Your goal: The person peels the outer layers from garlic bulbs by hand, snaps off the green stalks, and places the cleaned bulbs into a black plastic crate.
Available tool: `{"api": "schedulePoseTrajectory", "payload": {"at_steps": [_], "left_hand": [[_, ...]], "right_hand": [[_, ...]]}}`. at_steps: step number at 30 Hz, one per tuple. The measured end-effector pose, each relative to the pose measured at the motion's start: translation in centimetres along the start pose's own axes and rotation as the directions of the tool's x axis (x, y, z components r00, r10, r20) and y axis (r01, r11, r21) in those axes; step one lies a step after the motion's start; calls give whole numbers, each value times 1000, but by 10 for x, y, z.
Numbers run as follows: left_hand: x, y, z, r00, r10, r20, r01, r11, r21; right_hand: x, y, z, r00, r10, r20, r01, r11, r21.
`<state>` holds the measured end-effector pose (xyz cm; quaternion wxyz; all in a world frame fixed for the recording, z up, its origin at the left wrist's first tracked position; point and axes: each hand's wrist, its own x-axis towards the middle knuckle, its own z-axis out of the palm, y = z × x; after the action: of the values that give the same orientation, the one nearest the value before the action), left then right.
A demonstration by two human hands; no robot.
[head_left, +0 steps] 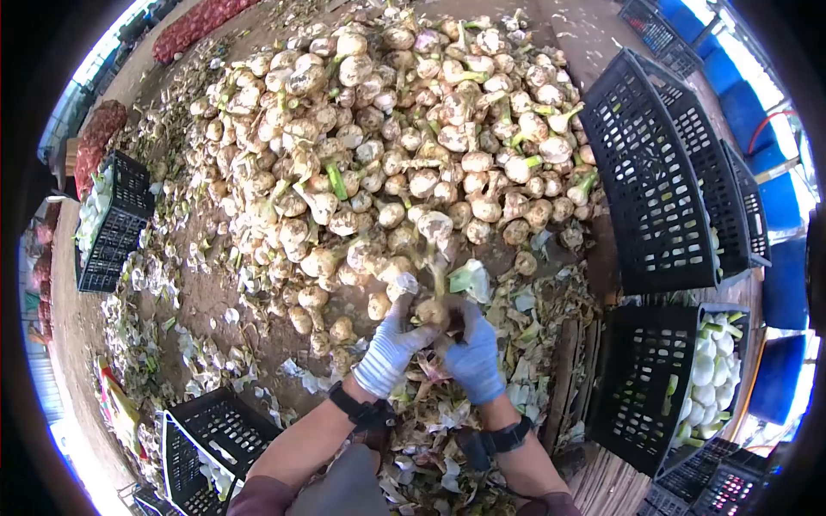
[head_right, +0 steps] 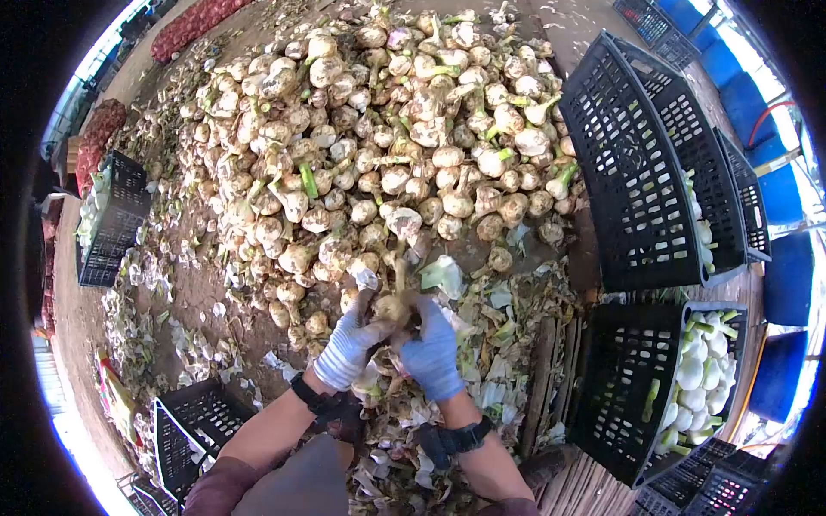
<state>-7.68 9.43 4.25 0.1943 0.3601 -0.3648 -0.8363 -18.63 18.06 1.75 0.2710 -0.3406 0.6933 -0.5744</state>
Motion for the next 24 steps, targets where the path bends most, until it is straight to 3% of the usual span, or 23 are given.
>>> {"api": "schedulePoseTrajectory", "payload": {"at_steps": [1,2,4,5,7,8,9,10,11,12,13,15,16,17,19,21,23,24], "left_hand": [[-1,0,-4,1000,-4,-2,4,1000,3],[-4,0,-8,1000,-9,-12,10,997,76],[-12,4,-4,998,51,-21,-41,946,323],[-15,8,2,999,50,-16,-42,945,324],[-21,16,11,994,66,92,-104,853,512],[-25,16,18,990,113,83,-140,850,509],[-23,10,10,951,248,186,-300,587,752],[-28,12,15,967,226,117,-240,655,716],[-24,16,12,999,28,44,-51,393,918],[-19,-16,-6,957,238,165,-251,402,881],[-24,-10,-3,934,279,223,-326,409,853],[-20,-26,-8,907,335,256,-373,354,858],[-25,-25,-4,974,168,150,-199,332,922],[-24,-23,-4,949,213,231,-293,332,897],[-28,-16,1,915,236,327,-375,200,905],[-27,-13,1,887,290,360,-416,161,895],[-25,-17,0,826,400,398,-487,150,860],[-24,-22,-3,820,433,374,-471,139,871]], "right_hand": [[-11,3,4,994,98,38,-105,952,286],[-15,7,-2,994,103,37,-109,951,288],[-20,5,-18,860,497,114,-458,652,604],[-21,4,-20,861,497,109,-454,653,606],[-20,3,-17,937,347,-28,-314,876,365],[-18,1,-16,925,378,-34,-355,894,273],[-22,18,-13,946,317,-72,-296,932,210],[-17,9,-13,929,371,-5,-345,869,356],[-13,-1,-15,837,546,21,-537,815,220],[-14,6,-5,920,392,-33,-332,819,468],[-20,7,-6,914,406,13,-348,768,538],[-21,21,0,940,332,-82,-226,782,580],[-23,15,-3,950,312,-11,-242,758,606],[-24,13,-7,956,290,49,-256,739,624],[-26,21,-4,968,251,8,-191,715,673],[-30,28,-13,951,304,58,-262,689,676],[-28,15,-7,921,388,-26,-264,673,691],[-31,14,-13,911,408,65,-343,658,670]]}}
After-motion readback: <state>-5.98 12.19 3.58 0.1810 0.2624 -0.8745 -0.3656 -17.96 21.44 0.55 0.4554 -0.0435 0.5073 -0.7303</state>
